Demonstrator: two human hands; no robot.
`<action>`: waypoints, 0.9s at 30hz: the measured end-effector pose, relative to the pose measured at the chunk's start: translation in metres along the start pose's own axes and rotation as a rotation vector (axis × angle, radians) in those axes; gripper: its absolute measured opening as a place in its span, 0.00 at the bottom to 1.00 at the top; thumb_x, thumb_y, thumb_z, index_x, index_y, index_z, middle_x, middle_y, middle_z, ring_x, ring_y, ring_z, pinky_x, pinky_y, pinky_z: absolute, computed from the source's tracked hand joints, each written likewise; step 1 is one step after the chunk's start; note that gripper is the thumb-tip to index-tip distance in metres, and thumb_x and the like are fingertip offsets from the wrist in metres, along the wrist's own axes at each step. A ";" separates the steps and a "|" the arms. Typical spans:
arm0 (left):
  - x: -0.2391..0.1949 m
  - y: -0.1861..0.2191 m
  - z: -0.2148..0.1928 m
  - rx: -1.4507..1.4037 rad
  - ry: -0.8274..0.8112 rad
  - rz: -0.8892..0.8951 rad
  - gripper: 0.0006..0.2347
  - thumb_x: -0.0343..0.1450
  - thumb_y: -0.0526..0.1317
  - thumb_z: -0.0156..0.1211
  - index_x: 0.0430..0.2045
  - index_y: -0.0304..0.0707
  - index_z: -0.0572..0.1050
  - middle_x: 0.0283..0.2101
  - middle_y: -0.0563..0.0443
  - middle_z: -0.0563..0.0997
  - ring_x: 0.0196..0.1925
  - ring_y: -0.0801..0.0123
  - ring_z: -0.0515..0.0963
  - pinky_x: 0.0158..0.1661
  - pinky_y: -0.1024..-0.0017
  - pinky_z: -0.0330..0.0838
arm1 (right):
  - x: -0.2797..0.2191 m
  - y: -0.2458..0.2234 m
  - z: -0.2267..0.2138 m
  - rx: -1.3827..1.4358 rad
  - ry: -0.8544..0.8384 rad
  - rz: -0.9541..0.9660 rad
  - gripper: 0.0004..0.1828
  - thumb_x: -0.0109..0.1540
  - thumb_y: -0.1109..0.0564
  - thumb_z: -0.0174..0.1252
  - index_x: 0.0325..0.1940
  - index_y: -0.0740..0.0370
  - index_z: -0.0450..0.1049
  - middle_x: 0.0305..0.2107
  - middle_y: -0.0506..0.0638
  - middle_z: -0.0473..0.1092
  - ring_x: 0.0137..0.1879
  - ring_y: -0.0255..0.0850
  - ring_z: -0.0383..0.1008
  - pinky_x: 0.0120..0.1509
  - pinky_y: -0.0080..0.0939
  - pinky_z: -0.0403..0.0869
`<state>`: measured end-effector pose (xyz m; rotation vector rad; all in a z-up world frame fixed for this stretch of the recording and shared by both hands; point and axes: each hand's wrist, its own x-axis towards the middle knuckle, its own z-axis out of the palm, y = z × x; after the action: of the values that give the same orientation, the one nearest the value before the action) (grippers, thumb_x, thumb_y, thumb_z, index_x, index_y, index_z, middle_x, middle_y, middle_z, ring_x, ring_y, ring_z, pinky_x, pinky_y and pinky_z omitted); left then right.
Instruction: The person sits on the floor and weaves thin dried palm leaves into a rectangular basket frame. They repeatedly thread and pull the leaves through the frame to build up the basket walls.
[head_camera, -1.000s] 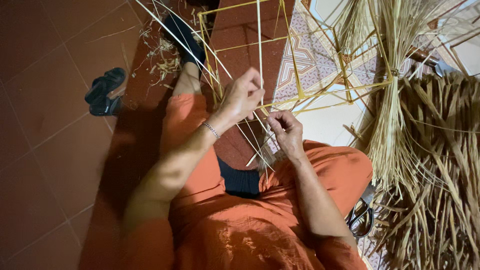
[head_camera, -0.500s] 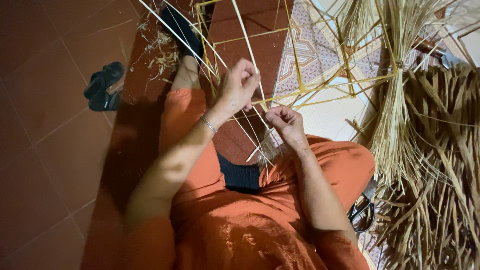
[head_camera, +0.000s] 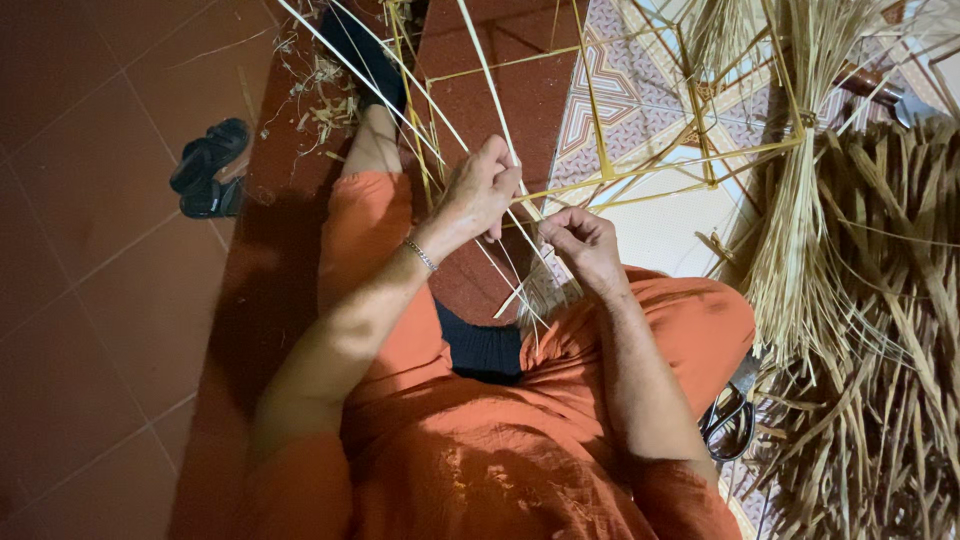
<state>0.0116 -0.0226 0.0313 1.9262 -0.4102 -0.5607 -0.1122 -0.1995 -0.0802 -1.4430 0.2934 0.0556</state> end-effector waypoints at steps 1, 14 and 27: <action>-0.002 0.001 0.000 0.007 -0.001 0.032 0.04 0.75 0.34 0.50 0.33 0.31 0.66 0.26 0.48 0.79 0.11 0.70 0.77 0.09 0.72 0.68 | 0.001 0.001 0.000 0.025 -0.010 0.002 0.07 0.66 0.58 0.63 0.40 0.65 0.78 0.30 0.43 0.76 0.35 0.27 0.71 0.42 0.29 0.70; -0.006 -0.010 0.003 -0.127 -0.031 0.106 0.02 0.76 0.33 0.51 0.37 0.36 0.66 0.26 0.51 0.79 0.12 0.76 0.72 0.09 0.75 0.65 | -0.002 -0.049 0.008 0.493 -0.010 0.101 0.09 0.64 0.58 0.64 0.44 0.67 0.79 0.24 0.47 0.74 0.25 0.31 0.69 0.30 0.30 0.68; -0.003 -0.021 -0.001 -0.112 -0.066 0.143 0.09 0.70 0.31 0.62 0.38 0.33 0.67 0.29 0.50 0.81 0.16 0.76 0.76 0.10 0.75 0.69 | 0.007 -0.077 0.020 0.698 -0.015 0.180 0.08 0.68 0.58 0.59 0.45 0.67 0.77 0.28 0.49 0.75 0.20 0.29 0.60 0.26 0.31 0.62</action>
<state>0.0097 -0.0120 0.0131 1.7596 -0.5430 -0.5428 -0.0858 -0.1912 -0.0054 -0.7218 0.3839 0.0989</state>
